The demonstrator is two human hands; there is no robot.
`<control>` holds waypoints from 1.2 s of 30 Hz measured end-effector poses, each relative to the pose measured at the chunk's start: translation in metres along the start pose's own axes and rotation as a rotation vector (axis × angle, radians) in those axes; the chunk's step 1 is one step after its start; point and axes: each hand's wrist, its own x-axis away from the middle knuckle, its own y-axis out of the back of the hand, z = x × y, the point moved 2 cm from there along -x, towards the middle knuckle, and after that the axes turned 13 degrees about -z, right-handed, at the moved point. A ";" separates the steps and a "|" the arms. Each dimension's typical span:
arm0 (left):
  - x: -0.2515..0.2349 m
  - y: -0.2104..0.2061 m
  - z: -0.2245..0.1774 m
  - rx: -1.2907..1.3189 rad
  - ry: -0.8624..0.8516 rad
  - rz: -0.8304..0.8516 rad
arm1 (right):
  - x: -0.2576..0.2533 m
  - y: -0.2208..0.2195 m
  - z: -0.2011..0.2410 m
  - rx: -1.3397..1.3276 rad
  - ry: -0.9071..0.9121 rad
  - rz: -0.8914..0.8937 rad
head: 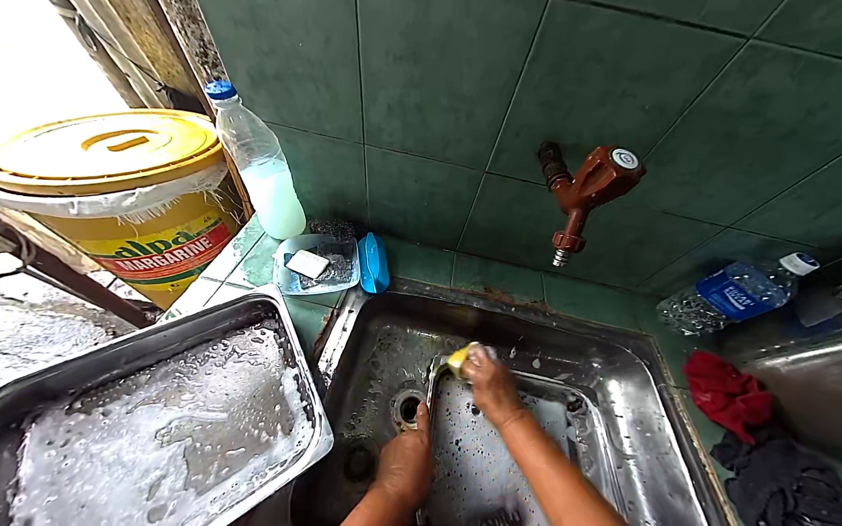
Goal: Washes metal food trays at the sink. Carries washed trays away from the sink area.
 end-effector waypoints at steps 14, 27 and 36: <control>0.002 0.001 -0.005 -0.042 -0.046 0.045 | 0.064 0.065 -0.058 0.423 -0.467 0.053; -0.001 0.001 0.001 0.013 -0.123 0.034 | -0.007 0.010 0.066 -0.251 -0.240 0.517; 0.009 0.000 0.061 0.805 -0.076 0.252 | 0.100 0.044 0.085 -0.646 -0.119 0.598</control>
